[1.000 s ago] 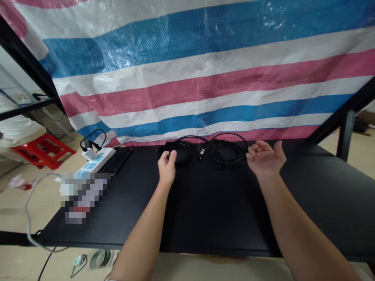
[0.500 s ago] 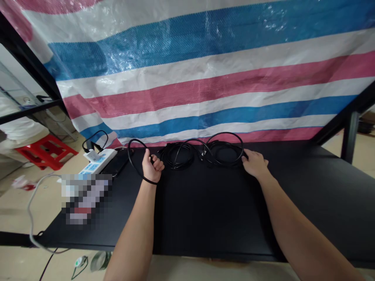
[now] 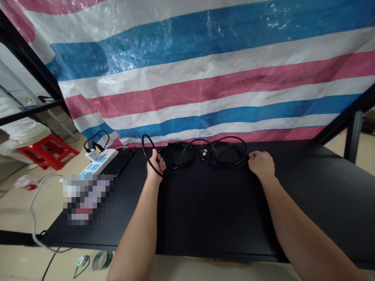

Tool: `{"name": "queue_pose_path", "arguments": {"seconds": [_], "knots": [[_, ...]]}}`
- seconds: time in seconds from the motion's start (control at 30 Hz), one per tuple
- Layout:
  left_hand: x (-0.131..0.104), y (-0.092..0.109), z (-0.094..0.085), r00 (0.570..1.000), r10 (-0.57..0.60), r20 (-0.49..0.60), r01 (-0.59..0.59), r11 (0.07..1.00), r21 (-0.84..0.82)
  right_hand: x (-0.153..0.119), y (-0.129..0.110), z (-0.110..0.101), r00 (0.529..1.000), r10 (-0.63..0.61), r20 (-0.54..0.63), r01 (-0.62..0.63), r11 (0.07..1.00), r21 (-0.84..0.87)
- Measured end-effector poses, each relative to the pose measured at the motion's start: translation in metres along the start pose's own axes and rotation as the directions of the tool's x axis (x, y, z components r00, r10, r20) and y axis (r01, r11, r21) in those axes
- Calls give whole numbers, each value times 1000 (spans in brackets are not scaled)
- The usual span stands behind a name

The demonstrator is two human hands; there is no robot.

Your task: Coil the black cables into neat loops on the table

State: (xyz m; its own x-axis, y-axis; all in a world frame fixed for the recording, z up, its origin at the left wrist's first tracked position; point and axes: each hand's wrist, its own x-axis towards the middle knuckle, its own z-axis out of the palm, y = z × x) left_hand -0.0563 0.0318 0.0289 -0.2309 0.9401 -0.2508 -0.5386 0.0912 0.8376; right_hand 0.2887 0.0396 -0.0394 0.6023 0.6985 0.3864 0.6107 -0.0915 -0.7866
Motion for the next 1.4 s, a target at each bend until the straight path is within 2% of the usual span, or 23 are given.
{"name": "queue_pose_path", "arguments": {"seconds": [0.07, 0.1, 0.17, 0.23, 0.33, 0.4, 0.53, 0.67, 0.73, 0.8, 0.87, 0.97, 1.03, 1.17, 1.3, 1.4], "knots": [[0, 1, -1, 1000, -1, 14, 1, 1000, -3, 1, -12, -5, 994, 105, -36, -97, 977, 188], [0, 2, -1, 1000, 6, 19, -5, 1000, -14, 1, -19, -8, 984, 179, -23, -163, 936, 311], [-1, 4, -2, 999, 17, 28, -15, 999, -45, 2, -30, -16, 953, 291, 91, -289, 770, 569], [-3, 8, -4, 999, 14, 29, -12, 997, -80, 4, -37, -25, 922, 326, 210, -370, 573, 732], [-6, 14, -5, 1000, -13, -2, 12, 990, -139, 6, -36, -39, 896, 371, 246, -387, 377, 842], [-7, 16, -6, 999, -27, -46, 19, 984, -178, 7, -32, -46, 906, 365, 213, -342, 338, 877], [-8, 16, -5, 995, -25, -101, 6, 983, -183, 6, -33, -53, 954, 222, 202, -273, 360, 892], [-7, 10, -1, 996, -17, -90, 8, 994, -105, -4, -52, -56, 952, 105, 288, -306, 331, 892], [-6, 8, 1, 996, -14, -84, 8, 998, -69, -9, -60, -55, 941, 23, 336, -322, 352, 879], [-5, 5, 2, 997, -4, -74, 2, 999, -37, -13, -65, -52, 924, -34, 380, -331, 421, 844], [-4, 4, 2, 998, 4, -64, -5, 1000, -10, -17, -67, -45, 919, -52, 390, -302, 543, 784], [-3, 3, 2, 998, -8, -68, 9, 1000, 22, -22, -69, -32, 934, -93, 344, -161, 750, 641], [-3, 1, 3, 997, -4, -83, 7, 999, 34, -26, -71, -25, 935, -120, 332, -88, 832, 548], [-1, -4, 1, 991, 86, -103, -78, 994, 82, -32, -74, -20, 915, -115, 386, -95, 870, 484], [2, -9, -3, 975, 193, -110, -166, 963, 214, -34, -76, -19, 886, -163, 433, -60, 888, 456], [3, -10, -7, 948, 299, -113, -247, 910, 334, -35, -74, -15, 904, -180, 388, 16, 921, 389]]}}
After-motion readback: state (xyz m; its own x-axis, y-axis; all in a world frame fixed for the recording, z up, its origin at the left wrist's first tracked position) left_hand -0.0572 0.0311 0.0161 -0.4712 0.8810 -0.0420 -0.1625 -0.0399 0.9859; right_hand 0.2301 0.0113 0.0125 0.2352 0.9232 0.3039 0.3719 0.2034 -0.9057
